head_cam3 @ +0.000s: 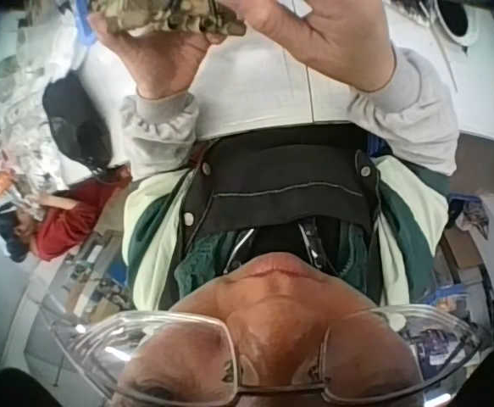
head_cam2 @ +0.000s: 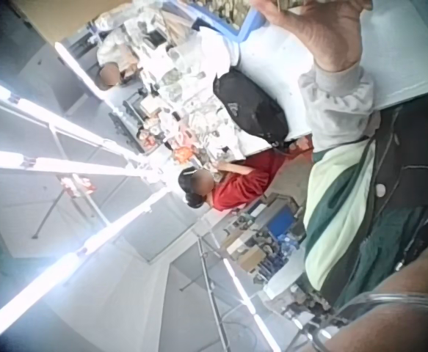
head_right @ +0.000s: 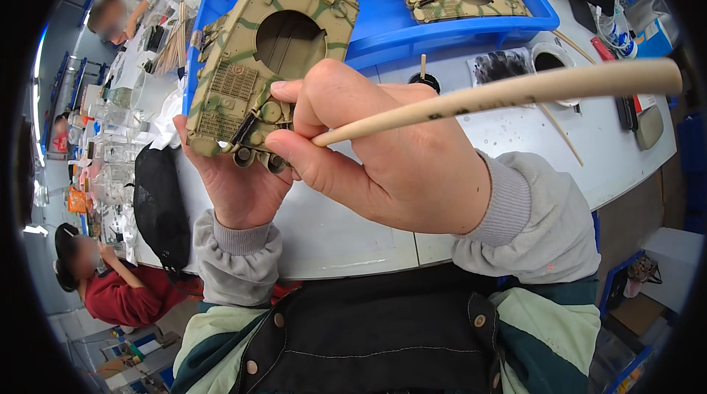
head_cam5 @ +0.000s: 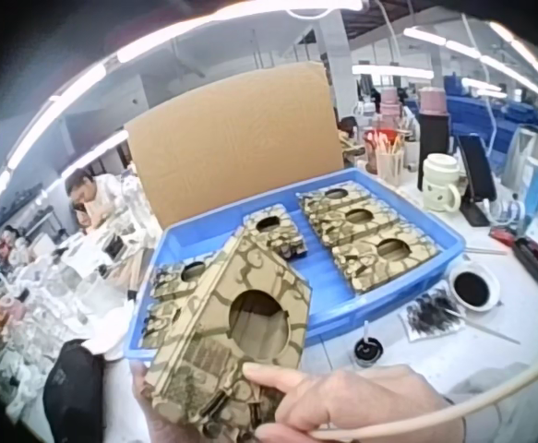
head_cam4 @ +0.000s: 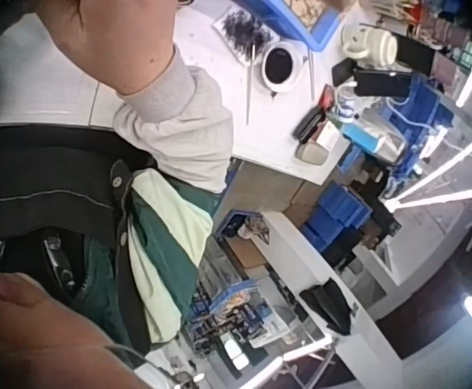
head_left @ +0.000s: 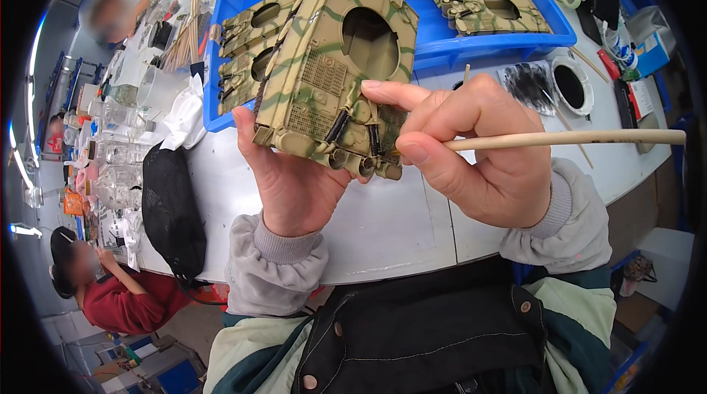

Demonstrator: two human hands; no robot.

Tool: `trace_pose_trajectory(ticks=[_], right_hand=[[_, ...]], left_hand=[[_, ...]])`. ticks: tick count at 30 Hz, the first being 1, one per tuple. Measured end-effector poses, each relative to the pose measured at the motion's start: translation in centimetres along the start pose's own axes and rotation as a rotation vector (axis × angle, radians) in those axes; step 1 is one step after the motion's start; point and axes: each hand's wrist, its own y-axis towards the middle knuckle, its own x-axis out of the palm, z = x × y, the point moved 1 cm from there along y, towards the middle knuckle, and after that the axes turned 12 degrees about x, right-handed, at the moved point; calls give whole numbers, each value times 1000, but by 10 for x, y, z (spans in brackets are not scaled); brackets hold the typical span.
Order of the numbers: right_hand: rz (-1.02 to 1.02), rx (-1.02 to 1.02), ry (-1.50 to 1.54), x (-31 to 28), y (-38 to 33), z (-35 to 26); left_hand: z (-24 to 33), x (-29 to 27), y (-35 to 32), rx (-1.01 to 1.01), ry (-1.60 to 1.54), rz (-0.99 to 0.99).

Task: Painting small details on a plastic toy tank model using a fine-tip paintbrush.

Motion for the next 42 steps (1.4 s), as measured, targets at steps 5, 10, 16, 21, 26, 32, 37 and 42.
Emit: trace_pose_trajectory(ticks=[5,10,16,21,26,32,37,42], right_hand=[[-1,-1,0,0,0,-3],[-7,-9,-18,0,0,-1],[-15,-17,-25,0,0,-1],[-12,-7,-10,-1,0,-1],[4,-5,28,0,1,-1],[3,77,131,-3,2,0],[-31,59,129,-2,3,1],[-20,43,108,0,1,2]], left_hand=[[1,-20,4,-35,-174,-267],[0,-19,5,-30,-178,-269],[1,-20,6,-50,-192,-316],[0,-19,5,-51,-203,-294],[0,-18,5,-36,-142,-270],[1,-12,5,-34,-83,-208],[2,-16,5,-34,-104,-232],[2,-17,6,-48,-157,-264]])
